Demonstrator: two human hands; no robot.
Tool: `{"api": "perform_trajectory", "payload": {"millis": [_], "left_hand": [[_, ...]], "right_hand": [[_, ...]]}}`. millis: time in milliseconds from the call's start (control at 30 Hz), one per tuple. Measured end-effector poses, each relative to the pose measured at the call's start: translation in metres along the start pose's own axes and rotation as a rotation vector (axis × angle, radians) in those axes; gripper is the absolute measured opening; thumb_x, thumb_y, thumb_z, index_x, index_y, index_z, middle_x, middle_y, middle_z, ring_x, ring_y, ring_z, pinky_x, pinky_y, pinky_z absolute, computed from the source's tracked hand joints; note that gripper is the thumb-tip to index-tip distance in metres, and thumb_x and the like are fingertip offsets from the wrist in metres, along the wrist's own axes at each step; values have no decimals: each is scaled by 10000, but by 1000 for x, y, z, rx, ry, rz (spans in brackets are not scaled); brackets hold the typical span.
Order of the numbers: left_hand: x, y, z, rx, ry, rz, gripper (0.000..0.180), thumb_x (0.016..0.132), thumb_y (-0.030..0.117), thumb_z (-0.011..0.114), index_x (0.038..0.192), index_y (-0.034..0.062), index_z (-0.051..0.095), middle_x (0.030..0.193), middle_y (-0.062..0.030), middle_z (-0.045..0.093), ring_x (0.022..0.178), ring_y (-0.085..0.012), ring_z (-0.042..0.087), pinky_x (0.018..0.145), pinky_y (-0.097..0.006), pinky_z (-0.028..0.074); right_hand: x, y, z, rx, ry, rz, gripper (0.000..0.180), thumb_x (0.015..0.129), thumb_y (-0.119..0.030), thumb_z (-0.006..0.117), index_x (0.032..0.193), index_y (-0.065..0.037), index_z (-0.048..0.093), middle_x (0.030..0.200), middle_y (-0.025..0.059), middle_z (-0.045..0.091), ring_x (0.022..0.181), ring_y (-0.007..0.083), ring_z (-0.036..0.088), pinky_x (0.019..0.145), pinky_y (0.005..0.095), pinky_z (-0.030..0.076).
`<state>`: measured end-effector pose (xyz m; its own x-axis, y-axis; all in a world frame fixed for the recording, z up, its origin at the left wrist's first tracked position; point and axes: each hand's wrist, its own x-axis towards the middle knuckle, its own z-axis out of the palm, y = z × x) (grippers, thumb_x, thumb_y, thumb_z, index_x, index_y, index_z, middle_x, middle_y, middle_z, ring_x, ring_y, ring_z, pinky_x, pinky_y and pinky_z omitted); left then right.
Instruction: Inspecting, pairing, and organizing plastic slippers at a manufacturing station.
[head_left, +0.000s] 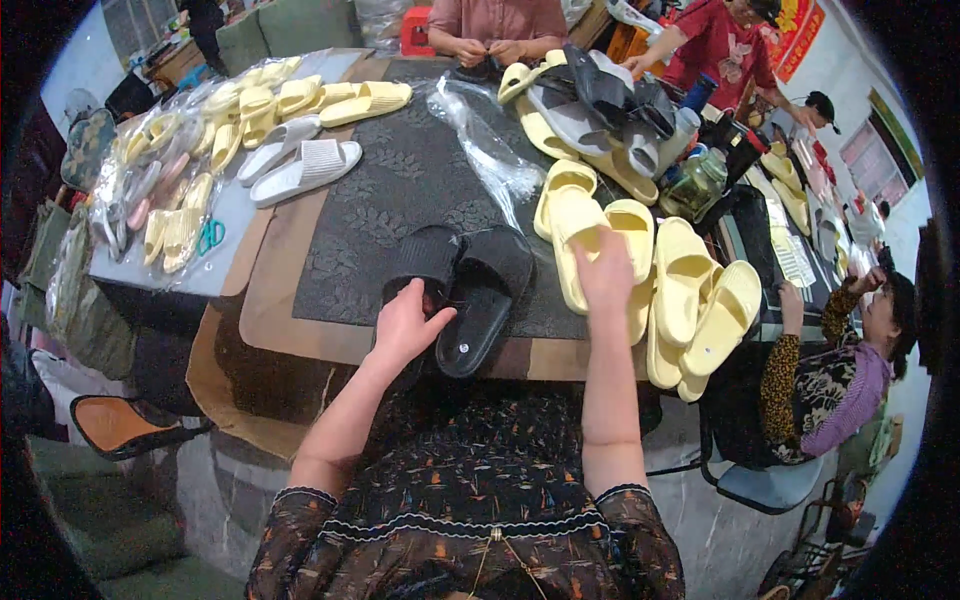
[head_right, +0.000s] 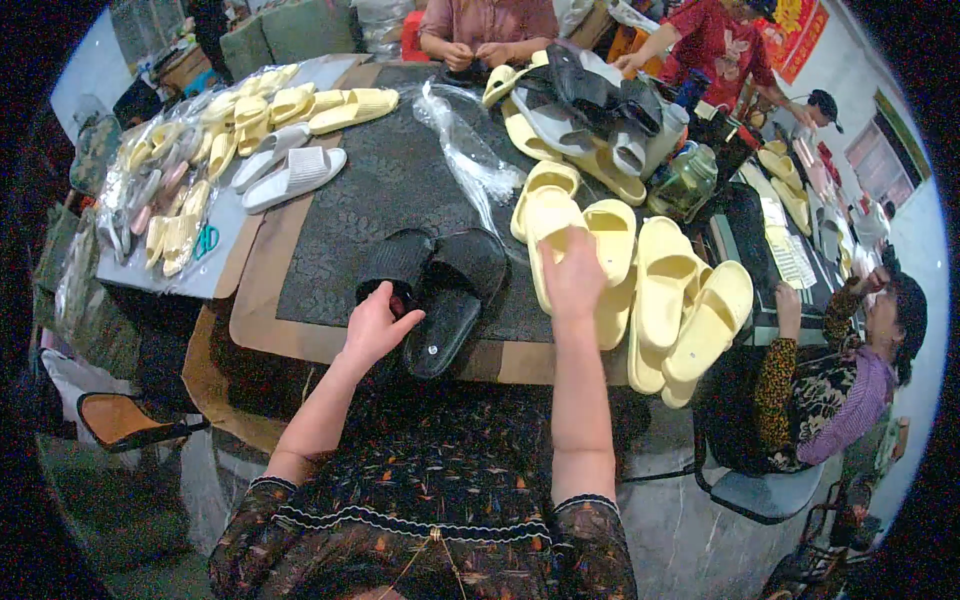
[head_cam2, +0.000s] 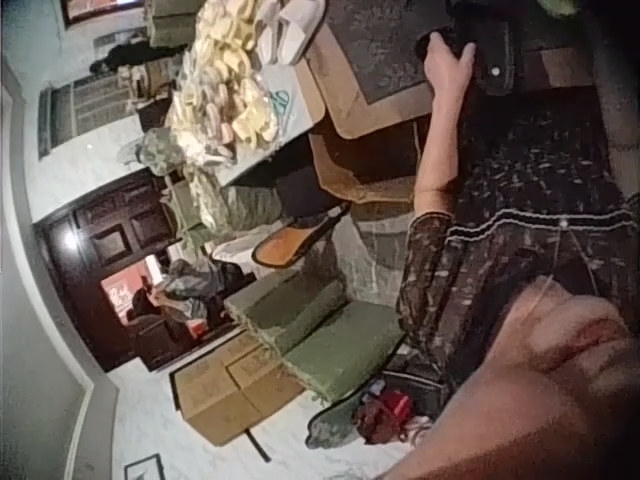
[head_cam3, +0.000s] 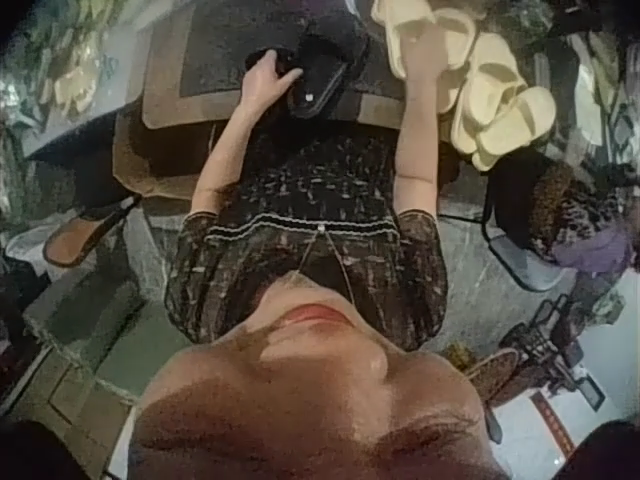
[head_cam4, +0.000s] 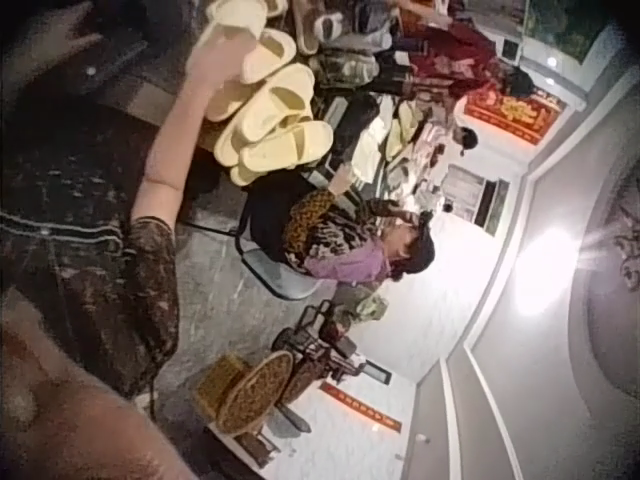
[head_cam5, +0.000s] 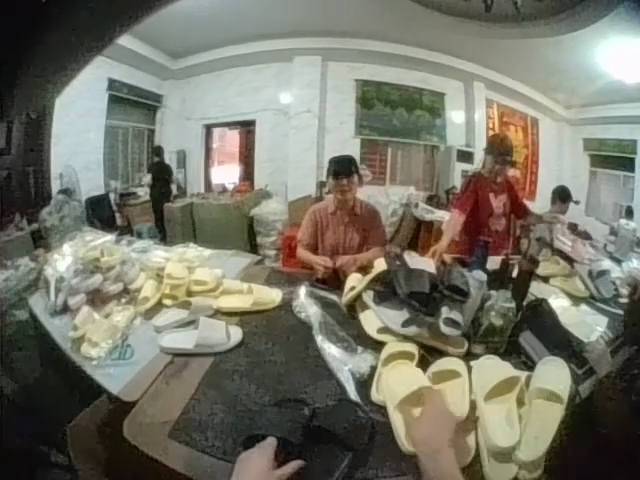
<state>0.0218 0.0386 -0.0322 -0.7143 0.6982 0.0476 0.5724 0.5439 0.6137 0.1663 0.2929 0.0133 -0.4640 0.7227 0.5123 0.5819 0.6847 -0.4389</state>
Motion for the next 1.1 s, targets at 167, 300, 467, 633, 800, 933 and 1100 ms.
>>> {"api": "perform_trajectory", "payload": {"millis": [167, 300, 467, 633, 800, 933, 1100], "left_hand": [[-6, 5, 1, -40, -23, 46, 482, 756, 388, 715, 940, 14, 472, 812, -138, 599, 794, -337, 609, 683, -436, 486], [-13, 20, -21, -42, -145, 184, 466, 748, 381, 718, 961, 7, 540, 824, -127, 628, 800, -323, 624, 693, -425, 495], [16, 45, -59, -66, 20, 137, 285, 776, 306, 694, 919, 61, 668, 856, -109, 655, 809, -280, 636, 723, -385, 504], [84, 26, -12, 166, 137, 335, 250, 784, 228, 662, 964, 55, 662, 947, -138, 640, 927, -298, 603, 825, -409, 478], [129, -3, 21, 70, -60, 335, 233, 762, 195, 605, 925, 54, 693, 1005, -177, 605, 975, -337, 594, 886, -415, 479], [132, -4, 31, 48, -71, 202, 166, 759, 219, 629, 851, 109, 713, 1004, -135, 615, 973, -319, 605, 851, -394, 496], [120, 2, 37, -115, 153, 142, 221, 808, 244, 641, 872, 37, 686, 927, -126, 640, 863, -266, 628, 784, -363, 493]], "right_hand": [[-46, -57, 11, 350, -424, 2, 415, 765, -348, 727, 1073, -83, 641, 819, 85, 591, 770, 272, 603, 693, 371, 485], [-54, -51, 37, 351, -325, -204, 317, 778, -173, 675, 1089, -139, 625, 777, 76, 496, 711, 246, 565, 630, 375, 477], [-58, -45, 38, 447, -286, -238, 324, 748, -91, 642, 1065, -155, 645, 773, 62, 501, 681, 215, 553, 615, 344, 476], [-69, -43, 30, 472, -308, -219, 327, 737, -83, 658, 1056, -158, 654, 771, 64, 503, 662, 217, 557, 599, 335, 476], [-75, -45, 25, 491, -314, -238, 315, 729, -86, 665, 1039, -139, 653, 752, 64, 494, 653, 214, 542, 606, 328, 475], [-70, -44, 26, 515, -307, -247, 331, 721, -72, 653, 1044, -143, 649, 742, 65, 470, 646, 214, 528, 588, 319, 463], [-53, -34, 33, 809, -471, 84, 205, 801, -87, 610, 991, -45, 674, 702, 30, 562, 618, 117, 507, 570, 267, 413]]}}
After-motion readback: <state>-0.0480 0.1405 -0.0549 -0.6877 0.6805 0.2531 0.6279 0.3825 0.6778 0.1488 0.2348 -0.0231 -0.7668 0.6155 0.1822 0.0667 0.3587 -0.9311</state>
